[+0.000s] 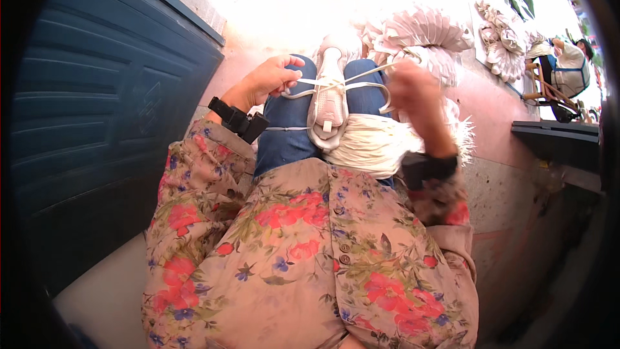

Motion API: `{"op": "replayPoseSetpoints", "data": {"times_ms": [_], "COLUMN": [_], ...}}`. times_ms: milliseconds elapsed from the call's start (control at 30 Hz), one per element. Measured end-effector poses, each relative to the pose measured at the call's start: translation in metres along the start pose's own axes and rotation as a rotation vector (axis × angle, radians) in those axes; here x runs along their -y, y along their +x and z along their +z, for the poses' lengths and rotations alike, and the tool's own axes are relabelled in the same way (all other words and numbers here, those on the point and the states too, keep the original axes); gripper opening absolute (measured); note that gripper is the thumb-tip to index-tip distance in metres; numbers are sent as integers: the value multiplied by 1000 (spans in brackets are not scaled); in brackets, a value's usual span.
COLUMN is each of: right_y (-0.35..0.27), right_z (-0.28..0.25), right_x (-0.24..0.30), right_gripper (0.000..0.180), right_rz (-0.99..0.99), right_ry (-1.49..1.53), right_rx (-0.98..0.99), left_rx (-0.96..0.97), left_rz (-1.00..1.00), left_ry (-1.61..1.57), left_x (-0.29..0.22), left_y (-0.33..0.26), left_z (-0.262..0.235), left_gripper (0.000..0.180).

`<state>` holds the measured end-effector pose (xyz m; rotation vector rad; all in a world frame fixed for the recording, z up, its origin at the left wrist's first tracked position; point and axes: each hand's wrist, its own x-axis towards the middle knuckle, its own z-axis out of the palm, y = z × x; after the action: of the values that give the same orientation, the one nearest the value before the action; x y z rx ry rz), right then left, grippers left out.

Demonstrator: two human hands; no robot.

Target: The person is lacing up white shoes, threading the laces through the eyelets while holding the shoe on their lap.

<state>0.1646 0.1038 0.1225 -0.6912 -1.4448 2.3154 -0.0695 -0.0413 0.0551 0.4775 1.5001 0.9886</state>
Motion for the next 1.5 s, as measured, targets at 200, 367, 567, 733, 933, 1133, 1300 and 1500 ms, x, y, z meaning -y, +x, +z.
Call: {"op": "replayPoseSetpoints", "data": {"times_ms": [200, 367, 567, 733, 933, 1133, 1300, 1500], "right_y": [-88, -108, -114, -118, -56, 7, 32, 11], "right_z": [-62, -83, -99, -105, -93, -44, -34, -4], "right_x": [108, 102, 91, 85, 39, -66, -120, -101], "right_gripper": [25, 20, 10, 13, 34, 27, 33, 27], "right_rz": [-654, -753, -868, -885, -545, -109, -78, -58], "right_ry": [528, 430, 53, -80, -107, -560, -1064, -1130], "right_rx": [297, 172, -123, -361, -508, -184, -121, -77], "left_rx": [-51, -100, 99, 193, 224, 58, -619, -442], "left_rz": [56, 315, 288, 321, 454, 826, 639, 297], "left_ry": [364, 577, 623, 868, 266, -578, -449, 313], "left_x": [-1, 6, 13, -4, -36, -97, -78, 1], "left_y": [18, 30, 36, 28, -16, -84, -91, -32], "left_z": [33, 41, 41, 44, 12, -118, -132, -51], "left_gripper": [28, 17, 17, 19, 21, 21, 20, 19]}}
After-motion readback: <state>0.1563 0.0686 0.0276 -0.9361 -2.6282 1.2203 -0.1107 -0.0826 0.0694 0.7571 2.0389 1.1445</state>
